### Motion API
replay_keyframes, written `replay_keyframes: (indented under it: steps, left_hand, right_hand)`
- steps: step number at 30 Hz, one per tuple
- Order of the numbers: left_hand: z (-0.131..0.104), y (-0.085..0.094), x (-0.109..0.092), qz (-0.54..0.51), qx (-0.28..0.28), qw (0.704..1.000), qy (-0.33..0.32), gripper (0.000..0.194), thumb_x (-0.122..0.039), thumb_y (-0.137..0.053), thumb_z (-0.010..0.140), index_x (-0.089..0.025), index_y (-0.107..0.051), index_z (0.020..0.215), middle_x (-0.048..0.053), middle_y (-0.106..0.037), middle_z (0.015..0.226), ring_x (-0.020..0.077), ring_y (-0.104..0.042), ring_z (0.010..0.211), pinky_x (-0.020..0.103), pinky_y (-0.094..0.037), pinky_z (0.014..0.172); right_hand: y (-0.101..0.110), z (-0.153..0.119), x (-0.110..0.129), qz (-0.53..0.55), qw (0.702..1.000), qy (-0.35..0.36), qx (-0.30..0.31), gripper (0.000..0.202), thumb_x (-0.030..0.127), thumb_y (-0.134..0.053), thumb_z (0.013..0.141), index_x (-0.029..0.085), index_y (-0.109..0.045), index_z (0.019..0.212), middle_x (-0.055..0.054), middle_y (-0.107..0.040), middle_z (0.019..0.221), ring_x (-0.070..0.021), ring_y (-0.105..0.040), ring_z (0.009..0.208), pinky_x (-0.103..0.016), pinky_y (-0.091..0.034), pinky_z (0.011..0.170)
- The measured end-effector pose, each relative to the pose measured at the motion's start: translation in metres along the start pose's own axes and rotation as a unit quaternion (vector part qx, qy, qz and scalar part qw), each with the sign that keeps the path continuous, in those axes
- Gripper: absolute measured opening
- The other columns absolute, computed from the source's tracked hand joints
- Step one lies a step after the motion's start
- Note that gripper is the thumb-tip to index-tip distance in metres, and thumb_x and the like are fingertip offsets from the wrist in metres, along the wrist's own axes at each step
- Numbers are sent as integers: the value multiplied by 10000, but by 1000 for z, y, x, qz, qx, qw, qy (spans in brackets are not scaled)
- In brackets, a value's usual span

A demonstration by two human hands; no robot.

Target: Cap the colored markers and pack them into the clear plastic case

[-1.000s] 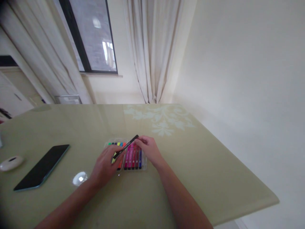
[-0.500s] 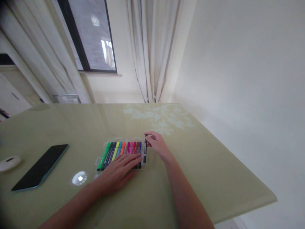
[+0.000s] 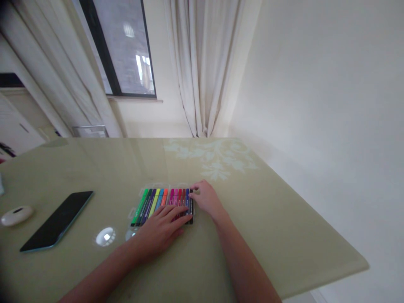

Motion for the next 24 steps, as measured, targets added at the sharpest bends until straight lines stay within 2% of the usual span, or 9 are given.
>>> replay_keyframes:
  steps: [3, 6, 9, 11, 14, 16, 19, 22, 24]
  left_hand:
    - [0, -2, 1, 2, -8, 1000, -14, 435, -284, -642, 978, -274, -568, 1407, 70, -639, 1403, 292, -600, 1228, 479, -480, 1039]
    - [-2, 2, 15, 10, -54, 998, 6, 385, -317, -560, 1021, -244, -566, 1399, 85, -677, 1331, 269, -630, 1173, 435, -489, 1008]
    - [-8, 16, 44, 73, -122, 981, 132, 328, -338, -453, 1050, -203, -629, 1291, 128, -701, 1196, 292, -655, 1087, 448, -500, 949]
    - [-15, 27, 65, 131, -120, 954, 243, 353, -388, -422, 1050, -177, -649, 1219, 144, -696, 1108, 313, -662, 1010, 449, -509, 880]
    - [-30, 39, 92, 184, -105, 892, 399, 510, -506, -361, 1039, -110, -612, 1239, 206, -680, 1125, 377, -656, 1052, 486, -504, 865]
    - [-38, 38, 107, 118, -74, 878, 459, 598, -561, -312, 1032, -86, -574, 1282, 219, -699, 1095, 391, -674, 1058, 496, -507, 871]
    - [-44, 25, 122, -74, -54, 871, 482, 670, -622, -274, 1020, -88, -508, 1349, 153, -736, 934, 359, -720, 973, 480, -522, 866]
    - [-44, 23, 129, -199, -131, 844, 480, 718, -696, -306, 990, -119, -476, 1382, 113, -733, 926, 324, -730, 907, 483, -546, 850]
    - [-41, 25, 128, -291, -197, 810, 470, 737, -748, -336, 963, -144, -506, 1350, 116, -731, 997, 280, -726, 848, 455, -578, 795]
  right_hand:
    - [0, 0, -1, 15, 1000, -2, 1, 189, 221, -794, 785, 210, -806, 973, -56, -694, 939, -199, -617, 826, -346, -489, 822]
    - [1, 2, -4, 38, 999, -18, 0, 300, 237, -782, 800, 210, -775, 1099, -44, -705, 957, -173, -617, 774, -331, -491, 797]
    - [4, 3, -7, 34, 998, -48, -27, 324, 253, -733, 854, 185, -747, 1170, -68, -726, 933, -195, -647, 783, -340, -482, 794]
    - [5, 3, -7, 13, 997, -65, -47, 275, 281, -719, 873, 182, -765, 1126, -96, -745, 911, -229, -669, 809, -361, -475, 803]
    - [4, 2, -3, -9, 996, -73, -52, 234, 327, -718, 881, 183, -788, 1051, -126, -771, 909, -265, -694, 836, -387, -474, 812]
    - [2, 1, 0, -1, 997, -72, -38, 238, 351, -714, 886, 177, -795, 1027, -132, -780, 907, -271, -707, 834, -393, -483, 810]
    - [1, 3, 0, 35, 997, -68, -26, 240, 371, -706, 889, 171, -798, 986, -123, -782, 883, -263, -716, 819, -394, -502, 809]
    - [4, 6, -4, 121, 988, -82, -46, 248, 392, -691, 891, 173, -784, 959, -108, -780, 881, -238, -724, 793, -382, -527, 794]
    - [6, 8, -5, 209, 971, -99, -58, 290, 443, -685, 888, 174, -766, 960, -95, -775, 884, -218, -728, 762, -357, -538, 744]
Point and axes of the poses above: each hand's wrist, its own z-axis towards the middle knuckle, its own y-axis out of the back of the hand, x = y × z, the point moved 4 cm from there along z, towards the middle knuckle
